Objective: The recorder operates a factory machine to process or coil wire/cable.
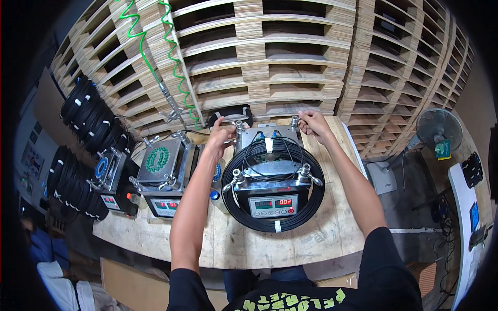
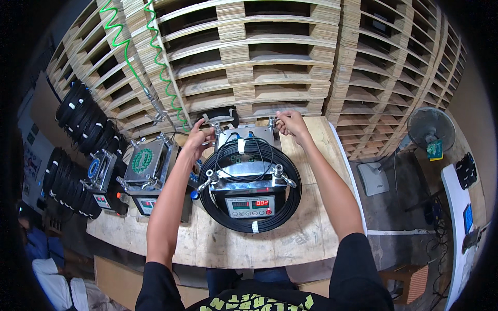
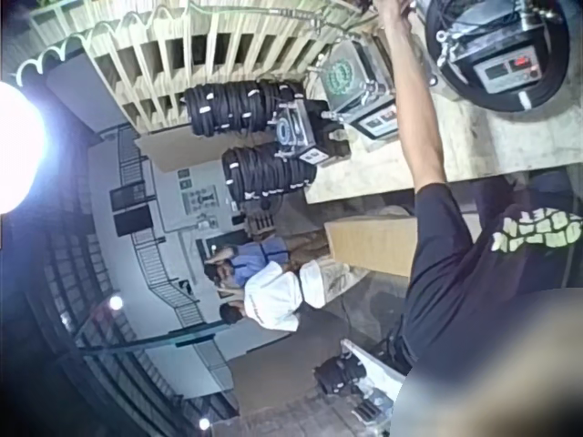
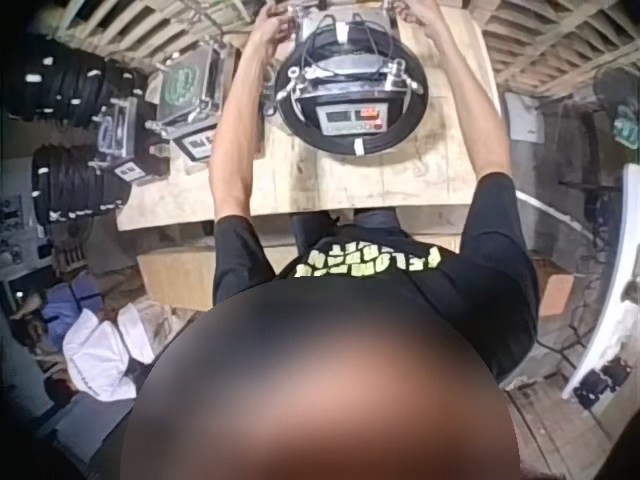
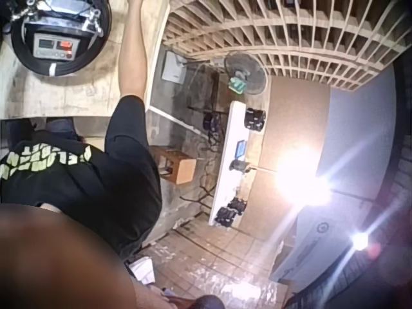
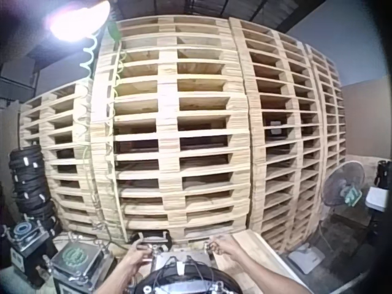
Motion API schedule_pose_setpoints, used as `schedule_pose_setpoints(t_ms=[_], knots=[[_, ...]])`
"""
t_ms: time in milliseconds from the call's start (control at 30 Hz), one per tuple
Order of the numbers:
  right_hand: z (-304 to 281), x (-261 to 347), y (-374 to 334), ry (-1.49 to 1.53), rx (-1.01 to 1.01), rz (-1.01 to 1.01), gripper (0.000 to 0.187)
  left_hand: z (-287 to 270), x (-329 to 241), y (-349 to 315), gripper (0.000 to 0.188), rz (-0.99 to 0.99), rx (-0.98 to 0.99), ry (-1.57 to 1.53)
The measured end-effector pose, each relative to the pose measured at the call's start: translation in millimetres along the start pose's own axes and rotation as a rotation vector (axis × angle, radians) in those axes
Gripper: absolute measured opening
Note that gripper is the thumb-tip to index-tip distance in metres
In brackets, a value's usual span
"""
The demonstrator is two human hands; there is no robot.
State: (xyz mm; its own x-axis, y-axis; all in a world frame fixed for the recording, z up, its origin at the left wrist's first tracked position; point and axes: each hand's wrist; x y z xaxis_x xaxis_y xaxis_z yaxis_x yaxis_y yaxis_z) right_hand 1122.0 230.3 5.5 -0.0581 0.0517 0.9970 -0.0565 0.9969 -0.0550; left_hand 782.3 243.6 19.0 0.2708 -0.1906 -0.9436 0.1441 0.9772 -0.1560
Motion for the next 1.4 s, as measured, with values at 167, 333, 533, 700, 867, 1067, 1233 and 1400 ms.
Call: schedule_pose_setpoints(t_ms=[167,333,533,700,867,1067,1233,1400], knots=[[45,56,-75,-0.356,-0.066,0.123,0.054,21,-39,-74,0.074,-0.133,-0.044,0.461],[77,58,-98,-0.424,-0.091,0.019,0.068,28,-10,-63,0.086,0.224,-0.088,0.528],[71,-6,-59,-0.338,-0.346,-0.252,0.060,16,22,-35,0.075,0.252,-0.141,0.395],[74,-13,-51,-0.462,-0.502,-0.407,0.060,21,16,-39,0.071,0.236,-0.167,0.545],[75,2,-62,-0.554,-0.463,-0.303,0.048,26,17,-42,0.064,0.325,-0.224,0.632],[71,0,-61,-0.520,-0.530,-0.372,0.047,28,19,-32,0.064,0.386,-0.162,0.648],[82,6,-69,-0.690,-0.654,-0.241,0.049,22,17,-32,0.070,0.357,-0.194,0.721],[83,6,-69,-0.624,-0.519,-0.236,0.049,21,13,-40,0.076,0.262,-0.213,0.776]])
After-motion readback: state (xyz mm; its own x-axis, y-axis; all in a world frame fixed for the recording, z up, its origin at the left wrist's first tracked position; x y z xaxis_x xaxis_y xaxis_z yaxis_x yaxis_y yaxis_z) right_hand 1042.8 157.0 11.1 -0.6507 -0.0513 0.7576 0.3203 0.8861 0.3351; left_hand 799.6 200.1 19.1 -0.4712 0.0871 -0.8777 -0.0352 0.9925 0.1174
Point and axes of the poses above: each hand's wrist, its own y-axis towards the middle knuckle, its own z-axis out of the palm, x = y × z, and after that the axes turned 8 degrees about -y, right-handed
